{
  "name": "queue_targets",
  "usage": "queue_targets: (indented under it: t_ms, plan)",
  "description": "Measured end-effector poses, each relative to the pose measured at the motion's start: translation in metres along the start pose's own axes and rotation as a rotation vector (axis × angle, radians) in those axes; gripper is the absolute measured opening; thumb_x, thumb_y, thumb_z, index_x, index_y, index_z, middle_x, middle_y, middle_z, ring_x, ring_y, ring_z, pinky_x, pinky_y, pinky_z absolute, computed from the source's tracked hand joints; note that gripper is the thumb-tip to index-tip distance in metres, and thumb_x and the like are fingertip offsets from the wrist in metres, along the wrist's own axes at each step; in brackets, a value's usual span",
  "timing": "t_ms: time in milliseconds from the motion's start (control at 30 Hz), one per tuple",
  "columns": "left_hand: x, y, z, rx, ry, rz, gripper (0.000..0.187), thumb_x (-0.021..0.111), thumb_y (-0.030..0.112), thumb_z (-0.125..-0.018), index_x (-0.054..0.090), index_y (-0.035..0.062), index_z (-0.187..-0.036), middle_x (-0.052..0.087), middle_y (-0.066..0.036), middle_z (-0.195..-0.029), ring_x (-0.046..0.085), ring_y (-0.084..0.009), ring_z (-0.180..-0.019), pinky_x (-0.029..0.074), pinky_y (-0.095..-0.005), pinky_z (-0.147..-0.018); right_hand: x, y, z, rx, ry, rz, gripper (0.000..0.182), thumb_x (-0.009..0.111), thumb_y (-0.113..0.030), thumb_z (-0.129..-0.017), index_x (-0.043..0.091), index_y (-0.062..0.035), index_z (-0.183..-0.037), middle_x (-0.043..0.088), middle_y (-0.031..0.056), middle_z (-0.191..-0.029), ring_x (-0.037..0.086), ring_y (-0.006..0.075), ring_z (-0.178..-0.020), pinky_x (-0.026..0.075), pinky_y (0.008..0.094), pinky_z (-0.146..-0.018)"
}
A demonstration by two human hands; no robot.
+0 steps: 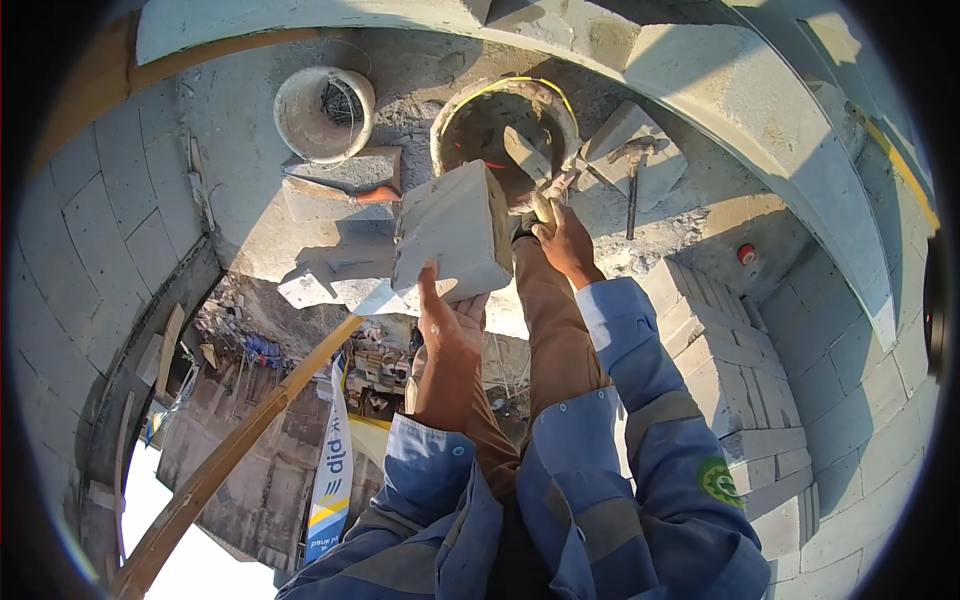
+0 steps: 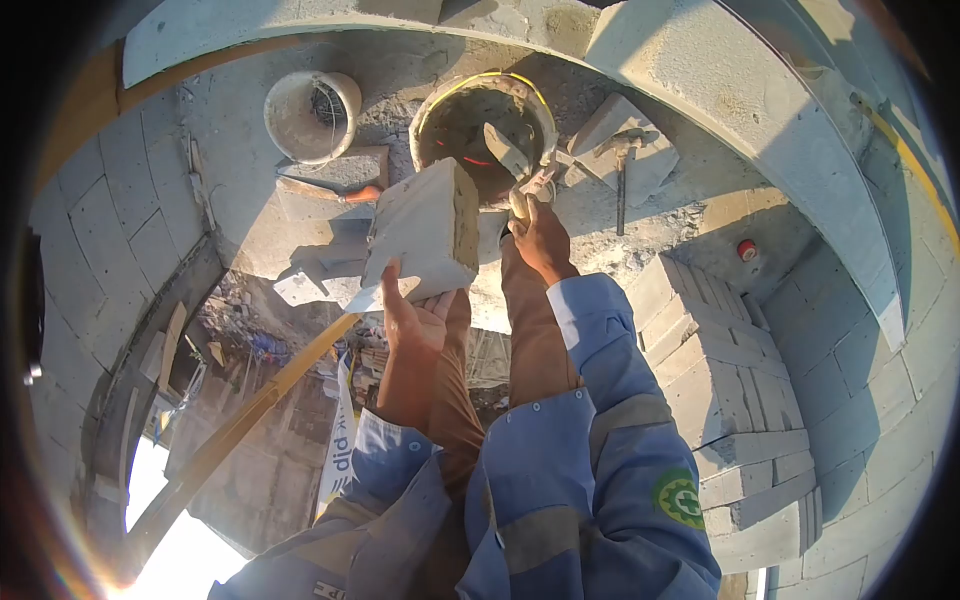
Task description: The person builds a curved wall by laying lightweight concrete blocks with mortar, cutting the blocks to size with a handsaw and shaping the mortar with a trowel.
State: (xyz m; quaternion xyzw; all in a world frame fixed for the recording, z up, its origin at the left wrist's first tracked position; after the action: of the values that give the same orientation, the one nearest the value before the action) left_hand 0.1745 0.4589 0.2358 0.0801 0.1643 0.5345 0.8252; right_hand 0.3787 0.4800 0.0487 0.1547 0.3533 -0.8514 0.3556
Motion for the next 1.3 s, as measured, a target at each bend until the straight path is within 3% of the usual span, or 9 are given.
queue_targets:
  t_ms: [167, 267, 333, 500, 633, 833, 1033, 1167, 1300]
  plan:
    - [0.01, 0.025, 0.047, 0.056, -0.124, -0.189, 0.082, 0.072, 0.045, -0.088, 0.035, 0.0037, -0.147, 0.045, -0.019, -0.141, 0.051, -0.039, -0.13, 0.045, -0.0537, -0.108, 0.001, 0.006, 0.006, -0.163, -0.029, -0.047, 0.048, 0.068, -0.032, -0.095, 0.056, -0.0034, -0.132, 0.068, 0.0227, -0.103, 0.069, 0.0353, -0.089, 0.055, 0.0388, -0.078]
    - [0.031, 0.038, 0.084, 0.09, -0.225, -0.257, 0.084, 0.071, 0.046, -0.088, 0.033, -0.0008, -0.147, 0.045, -0.021, -0.14, 0.05, -0.0415, -0.13, 0.045, -0.054, -0.108, 0.001, 0.049, 0.026, -0.191, 0.195, -0.784, 0.046, 0.071, -0.035, -0.094, 0.06, -0.0034, -0.125, 0.069, 0.0201, -0.098, 0.07, 0.0313, -0.087, 0.055, 0.0357, -0.076]
    - [0.048, 0.045, 0.109, 0.117, -0.329, -0.283, 0.086, 0.07, 0.047, -0.088, 0.032, -0.0019, -0.148, 0.044, -0.022, -0.14, 0.05, -0.0425, -0.131, 0.045, -0.0542, -0.108, -0.048, 0.027, 0.034, -0.073, -0.019, -0.157, 0.045, 0.074, -0.035, -0.091, 0.064, -0.0017, -0.119, 0.07, 0.0188, -0.093, 0.07, 0.0277, -0.088, 0.055, 0.034, -0.076]
    - [0.072, 0.057, 0.124, 0.14, -0.288, -0.442, 0.091, 0.073, 0.045, -0.085, 0.031, -0.0083, -0.146, 0.046, -0.027, -0.138, 0.056, -0.0406, -0.125, 0.051, -0.051, -0.102, -0.089, 0.093, 0.008, -0.122, 0.195, 0.097, 0.039, 0.073, -0.03, -0.09, 0.065, -0.0013, -0.115, 0.072, 0.0196, -0.094, 0.07, 0.0361, -0.093, 0.054, 0.0447, -0.082]
    - [0.089, 0.063, 0.124, 0.15, -0.351, -0.54, 0.09, 0.063, 0.053, -0.091, 0.025, -0.0014, -0.151, 0.04, -0.022, -0.148, 0.048, -0.0401, -0.134, 0.046, -0.0535, -0.107, -0.105, 0.176, -0.052, 0.359, 0.199, 0.119, 0.055, 0.073, -0.036, -0.087, 0.057, -0.002, -0.128, 0.066, 0.0248, -0.112, 0.065, 0.0439, -0.106, 0.053, 0.0496, -0.091]
    - [0.097, 0.066, 0.114, 0.214, -0.317, -0.549, 0.079, 0.059, 0.05, -0.094, 0.032, 0.0018, -0.151, 0.05, -0.014, -0.145, 0.053, -0.0315, -0.131, 0.048, -0.0458, -0.108, -0.07, 0.201, -0.122, 0.4, 0.16, 0.28, 0.066, 0.072, -0.031, -0.087, 0.042, -0.0026, -0.139, 0.054, 0.0258, -0.128, 0.063, 0.0473, -0.107, 0.053, 0.053, -0.093]
    - [0.105, 0.059, 0.122, 0.185, -0.311, -0.56, 0.077, 0.058, 0.05, -0.094, 0.034, 0.0044, -0.151, 0.049, -0.014, -0.146, 0.053, -0.0306, -0.132, 0.046, -0.0458, -0.109, -0.072, 0.203, -0.141, 0.352, 0.07, 0.273, 0.05, 0.07, -0.028, -0.084, 0.049, 0.0009, -0.119, 0.063, 0.0271, -0.114, 0.068, 0.0446, -0.1, 0.057, 0.0515, -0.085]
    - [0.105, 0.055, 0.128, 0.204, -0.321, -0.508, 0.088, 0.064, 0.051, -0.09, 0.028, -0.0061, -0.148, 0.045, -0.026, -0.142, 0.056, -0.0378, -0.128, 0.049, -0.0494, -0.106, -0.105, 0.17, -0.097, 0.413, 0.225, -0.102, 0.049, 0.066, -0.029, -0.085, 0.048, 0.0069, -0.114, 0.065, 0.0366, -0.104, 0.064, 0.0538, -0.1, 0.051, 0.0555, -0.089]
    - [0.112, 0.062, 0.137, 0.221, -0.383, -0.48, 0.089, 0.067, 0.047, -0.09, 0.025, -0.0055, -0.149, 0.044, -0.024, -0.142, 0.056, -0.0396, -0.127, 0.05, -0.0503, -0.105, -0.093, 0.188, -0.065, 0.376, 0.165, -0.302, 0.037, 0.064, -0.029, -0.084, 0.058, 0.0075, -0.088, 0.062, 0.0205, -0.069, 0.065, 0.0347, -0.06, 0.051, 0.045, -0.059]
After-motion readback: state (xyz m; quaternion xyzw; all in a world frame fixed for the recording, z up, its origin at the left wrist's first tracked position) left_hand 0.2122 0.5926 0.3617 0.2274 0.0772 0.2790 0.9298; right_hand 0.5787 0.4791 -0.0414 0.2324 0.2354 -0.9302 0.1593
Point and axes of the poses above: each hand's wrist, its own z-axis away from the middle knuckle, its own x-axis out of the palm, y = z × x, the point moved 8 cm from there along -z, towards the middle knuckle
